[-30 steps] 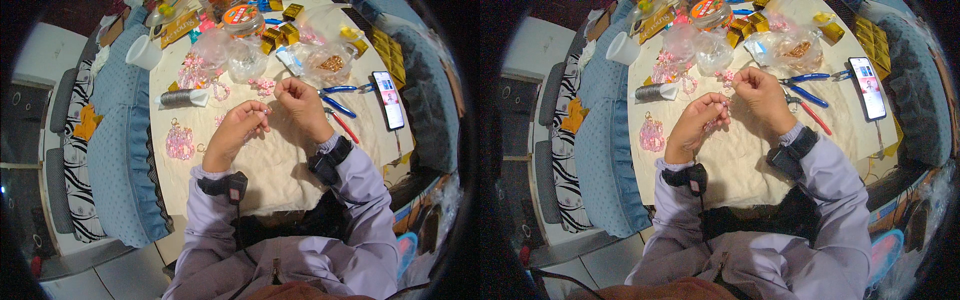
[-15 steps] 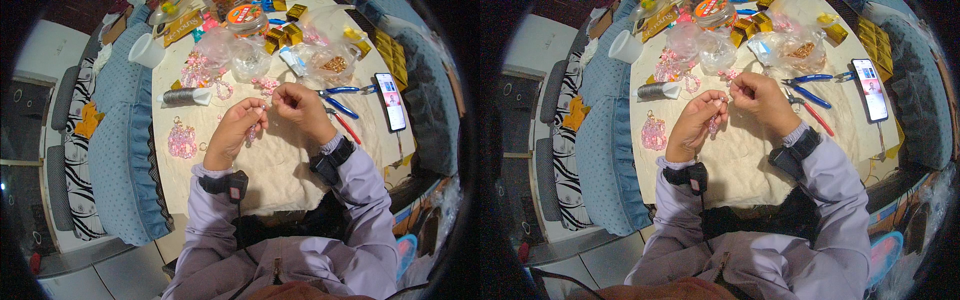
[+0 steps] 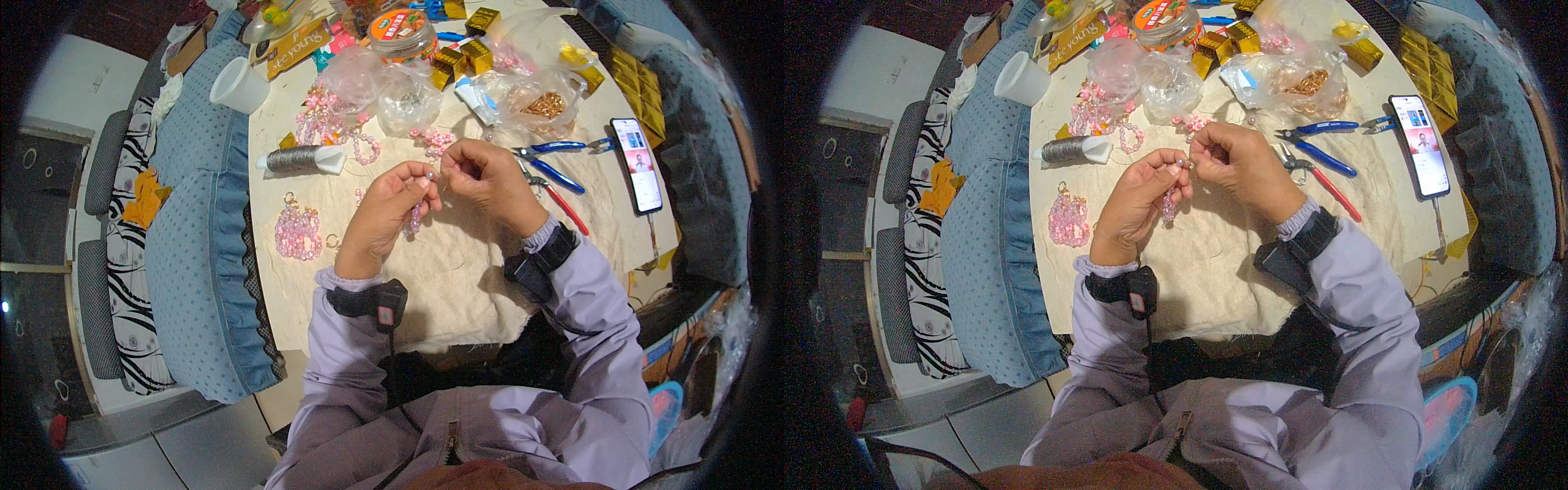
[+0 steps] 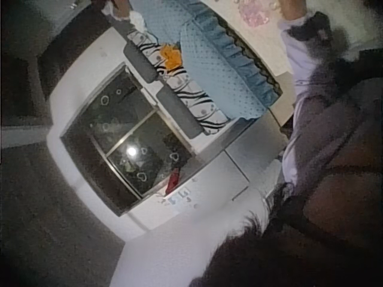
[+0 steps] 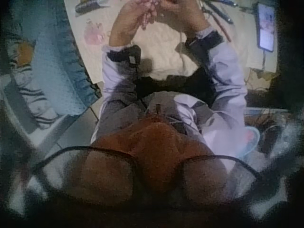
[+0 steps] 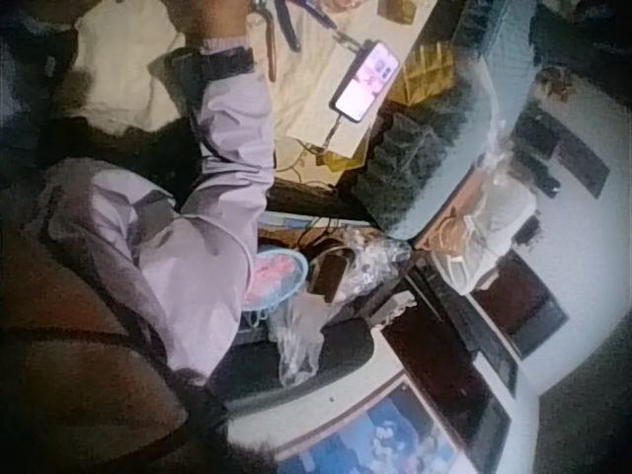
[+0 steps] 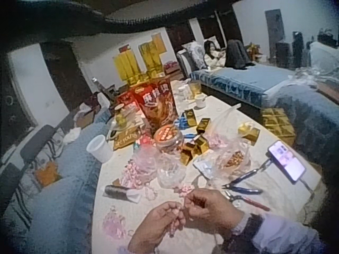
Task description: The person assembles a beaded keychain by threading pink and clear beads onto a wire and using pliers to close jump rings. They attach a metal ring to the finished beaded strand and place the completed keychain on the table.
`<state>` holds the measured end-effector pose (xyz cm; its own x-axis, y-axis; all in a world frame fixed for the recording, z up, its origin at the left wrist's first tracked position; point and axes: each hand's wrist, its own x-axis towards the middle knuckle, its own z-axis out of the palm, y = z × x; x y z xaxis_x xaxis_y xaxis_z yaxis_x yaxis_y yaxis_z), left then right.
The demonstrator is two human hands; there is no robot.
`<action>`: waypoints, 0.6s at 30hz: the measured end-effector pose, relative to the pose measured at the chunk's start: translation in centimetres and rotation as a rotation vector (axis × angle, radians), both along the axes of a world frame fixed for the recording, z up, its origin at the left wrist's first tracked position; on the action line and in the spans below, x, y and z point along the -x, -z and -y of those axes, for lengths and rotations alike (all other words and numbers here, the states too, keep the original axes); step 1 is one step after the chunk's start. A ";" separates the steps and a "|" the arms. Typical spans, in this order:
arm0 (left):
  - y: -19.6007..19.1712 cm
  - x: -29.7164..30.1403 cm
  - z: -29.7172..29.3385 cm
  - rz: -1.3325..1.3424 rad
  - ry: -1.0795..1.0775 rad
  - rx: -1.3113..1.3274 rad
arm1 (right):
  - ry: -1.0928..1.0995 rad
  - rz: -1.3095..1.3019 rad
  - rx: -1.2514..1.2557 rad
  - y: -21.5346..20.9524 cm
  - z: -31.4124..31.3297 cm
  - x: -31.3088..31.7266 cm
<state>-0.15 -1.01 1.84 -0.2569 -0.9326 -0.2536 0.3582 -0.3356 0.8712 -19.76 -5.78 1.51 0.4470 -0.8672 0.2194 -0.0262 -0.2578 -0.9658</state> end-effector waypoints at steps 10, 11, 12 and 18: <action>0.3 0.0 0.0 -0.090 0.006 -0.060 | 0.083 0.047 -0.029 0.5 -0.1 -0.3; 0.3 0.0 0.0 -0.103 0.012 -0.063 | 0.107 0.037 -0.015 0.6 0.0 -0.3; 0.2 0.0 0.0 -0.105 0.019 -0.065 | 0.121 0.038 -0.008 0.6 0.1 -0.3; -0.3 0.0 -0.1 -0.055 0.069 -0.061 | 0.171 0.082 0.011 1.4 0.5 -0.3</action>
<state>-0.18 -0.93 2.12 -0.3354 -0.8953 -0.2932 0.3788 -0.4132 0.8281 -19.46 -6.32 0.11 0.2731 -0.9264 0.2590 0.0085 -0.2670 -0.9637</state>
